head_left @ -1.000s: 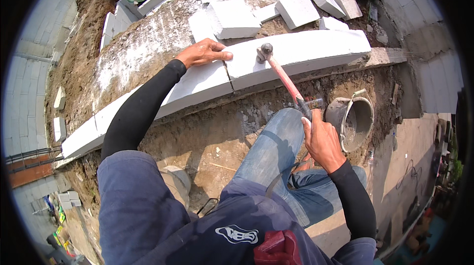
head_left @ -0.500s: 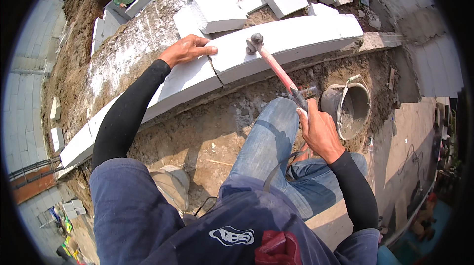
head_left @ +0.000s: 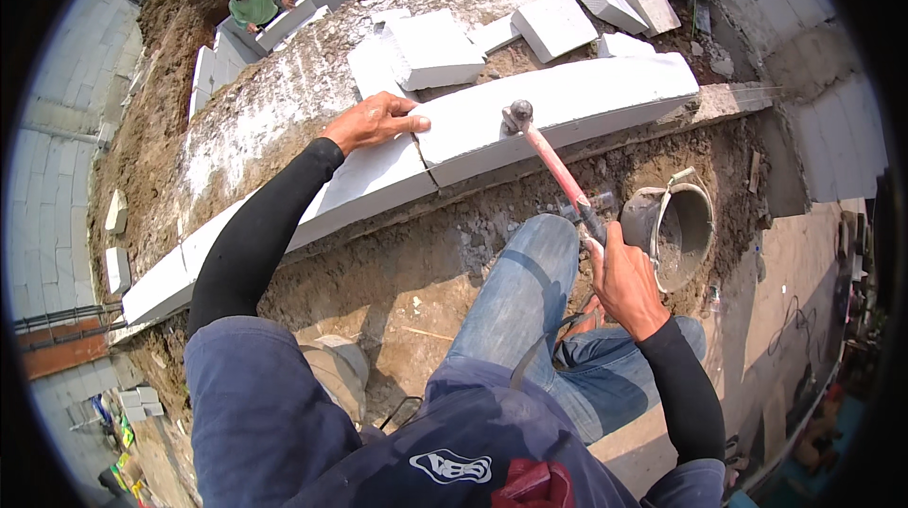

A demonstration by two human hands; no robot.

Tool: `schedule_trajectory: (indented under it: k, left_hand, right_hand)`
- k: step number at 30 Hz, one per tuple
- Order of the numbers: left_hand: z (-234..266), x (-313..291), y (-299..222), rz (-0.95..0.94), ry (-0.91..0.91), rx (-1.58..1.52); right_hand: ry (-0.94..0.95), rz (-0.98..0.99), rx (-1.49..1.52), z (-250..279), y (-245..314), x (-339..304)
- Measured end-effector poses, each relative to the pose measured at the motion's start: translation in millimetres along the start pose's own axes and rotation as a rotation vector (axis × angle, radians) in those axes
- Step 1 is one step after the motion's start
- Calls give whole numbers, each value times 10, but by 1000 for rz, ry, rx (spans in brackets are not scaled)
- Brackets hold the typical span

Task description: The person applies mortar to a concrete surface using a trowel, places a brick on the mortar, and taps it into place using a hammer. They then continue to apply more mortar to the next section and smooth it with the trowel.

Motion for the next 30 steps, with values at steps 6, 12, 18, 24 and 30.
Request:
schedule_trajectory:
  k: [6,12,18,24,30]
  left_hand:
    - [101,-144,-167,156,94,21]
    - [26,-259,-23,77,-114,235]
    - [26,-200,-124,161,30,161]
    - [48,-264,26,130,-47,243]
    - [-53,-164,-56,94,-81,253]
  right_hand:
    - [-224,-22,334,665,408,99]
    - [-352,38,309,410,368,242]
    - [-81,44,194,287,91,308]
    - [-373,44,373,570,482,280]
    - [-65,23,37,-186,-162,221]
Point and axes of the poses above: each hand's wrist, its own x-axis towards the middle knuckle, its own z-axis out of the back of the hand, y = z × x, the point moved 1 cm from there along x, towards the middle knuckle, and after that the axes turned 8 degrees about z, right-handed, at the moved point
